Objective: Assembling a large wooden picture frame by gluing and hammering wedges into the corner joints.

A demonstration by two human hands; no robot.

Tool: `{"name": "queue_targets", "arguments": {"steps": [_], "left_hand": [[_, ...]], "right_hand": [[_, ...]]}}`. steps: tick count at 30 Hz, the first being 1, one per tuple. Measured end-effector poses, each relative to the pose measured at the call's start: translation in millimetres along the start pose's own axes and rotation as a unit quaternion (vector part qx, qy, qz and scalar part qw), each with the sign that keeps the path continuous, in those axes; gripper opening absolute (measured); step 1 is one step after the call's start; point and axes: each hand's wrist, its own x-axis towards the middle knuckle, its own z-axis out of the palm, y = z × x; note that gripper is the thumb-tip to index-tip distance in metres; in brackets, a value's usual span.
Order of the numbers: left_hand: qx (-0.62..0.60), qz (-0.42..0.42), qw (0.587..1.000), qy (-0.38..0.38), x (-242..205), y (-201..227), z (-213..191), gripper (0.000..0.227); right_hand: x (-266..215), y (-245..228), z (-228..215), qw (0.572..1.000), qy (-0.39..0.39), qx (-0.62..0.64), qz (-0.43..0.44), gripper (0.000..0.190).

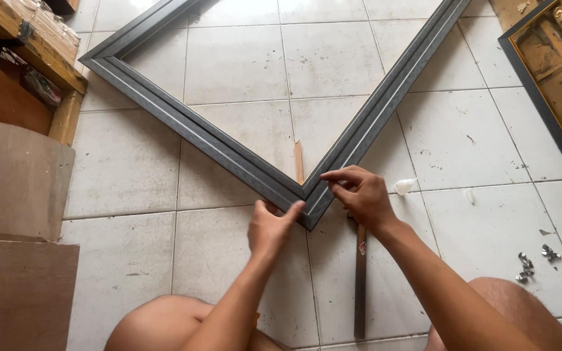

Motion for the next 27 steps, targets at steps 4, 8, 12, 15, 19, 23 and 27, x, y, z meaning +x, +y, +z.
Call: {"name": "queue_targets", "arguments": {"steps": [4,8,12,15,19,23,27], "left_hand": [[0.023,0.008,0.998,-0.052,-20,11,3,0.093],[0.067,0.030,0.994,-0.082,-38,35,-20,0.099],[0.094,0.040,0.989,-0.111,-36,39,-29,0.098],[0.099,0.042,0.987,-0.119,-35,39,-30,0.098],[0.111,0.041,0.986,-0.119,-34,41,-30,0.096],[0.108,0.045,0.987,-0.115,-32,39,-29,0.096],[0.112,0.049,0.986,-0.117,-32,38,-28,0.096]], "right_hand": [[8,16,18,0.965,0.011,-0.153,-0.215,0.019],[16,46,35,0.952,0.020,-0.197,-0.233,0.019],[23,59,44,0.950,0.036,-0.215,-0.224,0.040],[23,61,43,0.952,0.042,-0.209,-0.219,0.050],[30,73,44,0.955,0.035,-0.200,-0.217,0.052],[20,53,42,0.955,0.035,-0.201,-0.213,0.052],[22,57,42,0.954,0.036,-0.207,-0.212,0.056]]}}
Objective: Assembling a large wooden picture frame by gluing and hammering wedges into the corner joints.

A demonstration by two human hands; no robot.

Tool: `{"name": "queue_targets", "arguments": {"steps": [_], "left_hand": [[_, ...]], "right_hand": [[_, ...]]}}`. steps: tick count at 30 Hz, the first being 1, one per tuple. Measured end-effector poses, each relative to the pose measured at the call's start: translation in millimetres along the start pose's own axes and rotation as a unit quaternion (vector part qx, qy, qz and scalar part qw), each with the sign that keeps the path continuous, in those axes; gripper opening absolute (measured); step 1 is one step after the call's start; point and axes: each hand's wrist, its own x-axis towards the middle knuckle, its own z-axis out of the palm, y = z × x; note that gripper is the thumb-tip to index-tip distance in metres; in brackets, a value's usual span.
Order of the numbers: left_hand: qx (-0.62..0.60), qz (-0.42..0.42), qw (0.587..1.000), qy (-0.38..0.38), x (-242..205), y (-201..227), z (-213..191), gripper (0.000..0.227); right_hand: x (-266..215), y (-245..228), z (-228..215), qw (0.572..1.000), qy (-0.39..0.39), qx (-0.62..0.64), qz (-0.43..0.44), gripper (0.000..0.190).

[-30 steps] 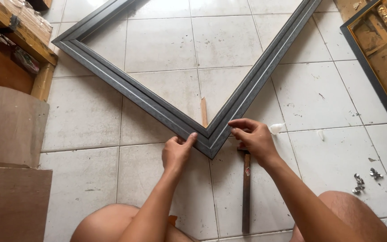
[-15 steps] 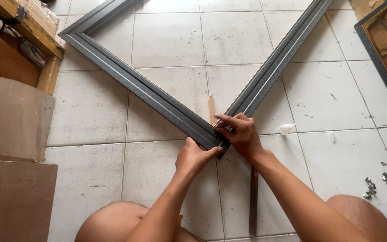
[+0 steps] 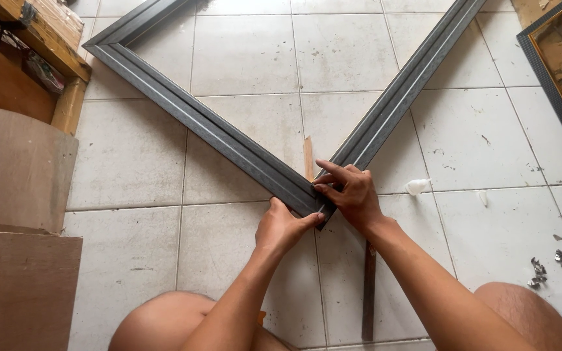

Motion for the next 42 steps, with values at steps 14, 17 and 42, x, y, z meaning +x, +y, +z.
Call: {"name": "queue_targets", "arguments": {"steps": [14,17,42], "left_hand": [[0.003,0.006,1.000,0.015,-7,-16,-1,0.099],[-0.022,0.007,0.999,0.040,4,-29,19,0.104],[0.015,-0.035,0.989,0.146,-13,-36,56,0.149]], "right_hand": [[-21,-59,-105,0.969,-0.184,-0.074,0.146,0.024],[-47,-80,-119,0.825,-0.404,-0.268,0.289,0.057],[-108,-94,-84,0.984,-0.128,-0.057,0.110,0.065]]}}
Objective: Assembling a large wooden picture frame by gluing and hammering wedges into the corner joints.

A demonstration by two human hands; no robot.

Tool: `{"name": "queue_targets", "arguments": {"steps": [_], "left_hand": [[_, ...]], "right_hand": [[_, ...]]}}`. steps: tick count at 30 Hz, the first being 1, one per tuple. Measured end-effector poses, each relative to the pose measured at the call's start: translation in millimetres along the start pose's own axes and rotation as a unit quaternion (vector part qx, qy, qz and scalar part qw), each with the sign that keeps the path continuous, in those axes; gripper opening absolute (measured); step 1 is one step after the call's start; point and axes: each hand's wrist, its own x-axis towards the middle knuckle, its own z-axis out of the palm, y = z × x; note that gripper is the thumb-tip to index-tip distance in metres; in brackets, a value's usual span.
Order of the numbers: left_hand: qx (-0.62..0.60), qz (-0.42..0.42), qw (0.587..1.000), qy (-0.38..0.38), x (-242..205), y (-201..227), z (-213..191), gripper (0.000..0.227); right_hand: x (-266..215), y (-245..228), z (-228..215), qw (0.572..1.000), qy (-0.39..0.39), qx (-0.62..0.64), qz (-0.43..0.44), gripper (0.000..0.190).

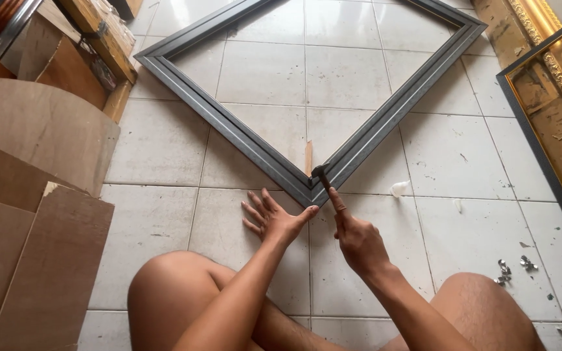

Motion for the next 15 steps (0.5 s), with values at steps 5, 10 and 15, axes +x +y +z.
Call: {"name": "queue_targets", "arguments": {"steps": [5,10,15], "left_hand": [[0.006,-0.001,1.000,-0.003,5,-2,2,0.150],[0.009,-0.004,1.000,-0.005,4,0,1,0.150],[0.009,-0.005,1.000,-0.009,7,-4,3,0.151]], "right_hand": [[3,-7,-3,0.997,-0.011,-0.074,-0.012,0.064],[12,-1,4,0.998,0.018,-0.063,-0.008,0.066],[9,-7,7,0.997,-0.035,-0.065,0.011,0.064]]}}
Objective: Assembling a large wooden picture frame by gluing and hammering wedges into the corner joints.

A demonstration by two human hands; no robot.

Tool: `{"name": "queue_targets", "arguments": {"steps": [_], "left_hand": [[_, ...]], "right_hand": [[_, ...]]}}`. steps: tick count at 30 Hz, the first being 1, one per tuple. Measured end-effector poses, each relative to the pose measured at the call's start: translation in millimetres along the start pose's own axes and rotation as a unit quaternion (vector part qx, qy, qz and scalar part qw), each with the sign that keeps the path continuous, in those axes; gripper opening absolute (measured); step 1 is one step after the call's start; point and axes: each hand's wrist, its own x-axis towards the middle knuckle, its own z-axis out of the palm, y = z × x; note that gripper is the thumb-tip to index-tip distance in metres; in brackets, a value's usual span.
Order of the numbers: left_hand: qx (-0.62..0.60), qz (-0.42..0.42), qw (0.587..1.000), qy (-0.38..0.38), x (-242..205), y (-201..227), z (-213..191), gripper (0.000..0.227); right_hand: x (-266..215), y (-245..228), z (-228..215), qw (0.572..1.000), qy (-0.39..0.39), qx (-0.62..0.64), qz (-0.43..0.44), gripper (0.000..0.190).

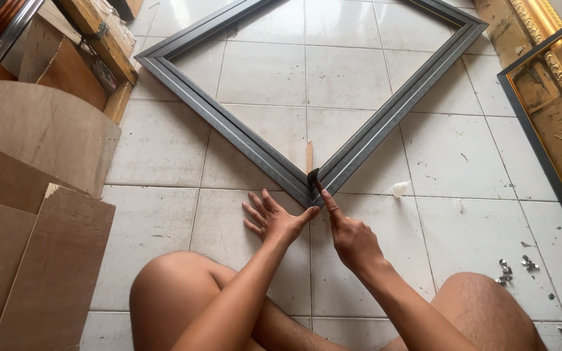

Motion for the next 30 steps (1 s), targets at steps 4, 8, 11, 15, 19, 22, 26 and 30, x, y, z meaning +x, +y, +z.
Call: {"name": "queue_targets", "arguments": {"steps": [4,8,11,15,19,22,26,30], "left_hand": [[-0.005,0.001,1.000,0.000,-1,2,-1,0.151],[-0.003,0.001,1.000,0.004,-4,4,-2,0.148],[-0.005,0.003,1.000,0.007,-2,3,-1,0.148],[-0.002,0.001,1.000,0.002,1,0,0,0.150],[0.001,0.004,1.000,0.010,4,2,0,0.149],[-0.002,0.001,1.000,0.008,-2,3,1,0.148],[-0.001,0.004,1.000,0.010,4,2,2,0.148],[-0.003,-0.001,1.000,0.003,4,0,2,0.148]], "right_hand": [[0,-11,-18,1.000,-0.020,0.006,0.016,0.064],[5,-5,-13,0.998,0.046,0.043,-0.008,0.064],[5,1,-4,0.996,0.073,0.053,-0.011,0.064],[2,-9,-9,1.000,-0.015,-0.001,0.019,0.064],[6,-18,-21,0.999,0.038,0.029,-0.017,0.064],[8,0,-4,0.995,0.081,0.060,-0.016,0.065],[5,-3,-2,0.997,0.037,0.061,-0.004,0.062],[2,-18,-14,1.000,0.001,0.028,0.008,0.064]]}}
